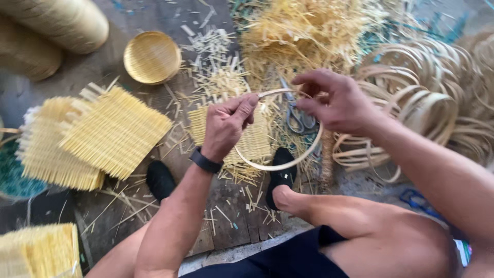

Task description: The person repeatedly places a circular bamboo frame onto a woven bamboo mat, trims the excess matting with shears, and stacks the finished round pieces. The process is repeated multiple times with new mats and frames.

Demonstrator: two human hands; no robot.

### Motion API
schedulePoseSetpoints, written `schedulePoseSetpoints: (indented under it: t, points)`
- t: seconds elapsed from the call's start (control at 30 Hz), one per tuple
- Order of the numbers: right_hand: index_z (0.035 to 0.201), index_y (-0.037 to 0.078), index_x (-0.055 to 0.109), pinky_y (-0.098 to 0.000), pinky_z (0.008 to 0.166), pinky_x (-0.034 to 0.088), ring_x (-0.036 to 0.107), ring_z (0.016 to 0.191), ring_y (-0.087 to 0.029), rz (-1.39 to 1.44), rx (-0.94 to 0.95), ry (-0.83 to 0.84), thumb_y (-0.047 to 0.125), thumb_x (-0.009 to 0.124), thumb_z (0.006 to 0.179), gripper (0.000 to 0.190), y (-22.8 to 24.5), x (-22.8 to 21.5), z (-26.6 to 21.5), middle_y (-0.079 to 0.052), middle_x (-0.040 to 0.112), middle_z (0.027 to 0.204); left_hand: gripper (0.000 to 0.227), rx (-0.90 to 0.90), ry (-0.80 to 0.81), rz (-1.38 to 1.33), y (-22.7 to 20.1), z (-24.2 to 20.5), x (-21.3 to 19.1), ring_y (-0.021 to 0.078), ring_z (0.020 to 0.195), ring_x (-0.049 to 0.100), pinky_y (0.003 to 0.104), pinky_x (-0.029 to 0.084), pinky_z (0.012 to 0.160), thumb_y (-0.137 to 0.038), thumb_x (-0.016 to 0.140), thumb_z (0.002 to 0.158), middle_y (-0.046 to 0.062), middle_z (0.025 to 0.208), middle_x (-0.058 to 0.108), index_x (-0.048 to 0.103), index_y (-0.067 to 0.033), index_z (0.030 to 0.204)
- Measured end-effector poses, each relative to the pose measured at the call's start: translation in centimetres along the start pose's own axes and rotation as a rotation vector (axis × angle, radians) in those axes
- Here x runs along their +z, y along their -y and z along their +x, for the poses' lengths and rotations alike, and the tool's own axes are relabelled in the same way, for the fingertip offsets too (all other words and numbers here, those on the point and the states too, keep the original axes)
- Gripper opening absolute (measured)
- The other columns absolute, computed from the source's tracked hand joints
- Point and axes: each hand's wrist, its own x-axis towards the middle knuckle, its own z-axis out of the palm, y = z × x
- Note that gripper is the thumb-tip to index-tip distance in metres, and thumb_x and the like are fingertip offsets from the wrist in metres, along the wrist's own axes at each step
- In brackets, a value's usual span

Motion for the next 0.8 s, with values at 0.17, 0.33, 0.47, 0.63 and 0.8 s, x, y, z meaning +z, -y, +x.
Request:
schedulePoseSetpoints:
  t: [0.17,0.33,0.47,0.63,0.8]
  points:
    - [0.104,0.009,0.077,-0.0326,0.067,0.055,0.068,0.08,-0.018,-0.214,-0.426,-0.164,0.015,0.084,0.094,0.014,2.2,5.4,2.3,-0.006,0.069,0.094,0.038,-0.248,-0.033,-0.389,1.4,-1.6,-1.6,0.0117,0.053,0.055,0.028,0.043,0.047,-0.037,0.066,0.097,0.004,0.068,0.066,0.075,0.0,0.092]
    - [0.096,0.007,0.076,-0.0335,0.057,0.054,0.065,0.079,-0.02,-0.377,-0.78,-0.114,0.01,0.08,0.085,0.012,1.9,9.4,2.9,-0.005,0.065,0.086,0.069,-0.594,0.12,-0.375,1.9,0.5,-3.0,0.0109,0.05,0.046,0.028,0.035,0.045,-0.079,0.039,0.092,-0.002,0.062,0.052,0.06,-0.0156,0.075]
    - [0.092,0.01,0.076,-0.0325,0.052,0.052,0.063,0.076,-0.017,-0.511,-0.714,-0.149,0.005,0.075,0.085,0.008,2.5,11.8,3.9,-0.002,0.062,0.079,0.076,-0.573,0.025,-0.313,3.0,-0.2,-3.0,0.012,0.044,0.039,0.029,0.028,0.04,-0.086,0.034,0.089,-0.002,0.054,0.039,0.044,-0.0167,0.059]
    - [0.095,0.007,0.075,-0.0332,0.056,0.054,0.065,0.072,-0.018,-0.346,-0.474,-0.086,0.032,0.079,0.086,0.027,1.6,11.2,5.9,-0.004,0.066,0.084,0.056,-0.347,0.012,-0.32,5.6,-1.0,-4.6,0.01,0.05,0.044,0.026,0.034,0.044,-0.065,0.054,0.094,0.0,0.066,0.059,0.062,-0.0137,0.073]
    - [0.105,0.004,0.07,-0.0305,0.068,0.062,0.068,0.074,-0.018,0.811,0.273,-0.142,0.038,0.046,0.108,0.041,-2.0,9.1,6.0,-0.005,0.068,0.082,0.031,-0.122,-0.309,-1.046,7.2,-1.2,-7.8,0.0136,0.069,0.06,0.028,0.048,0.062,-0.039,0.065,0.1,0.003,0.078,0.065,0.068,-0.0094,0.091]
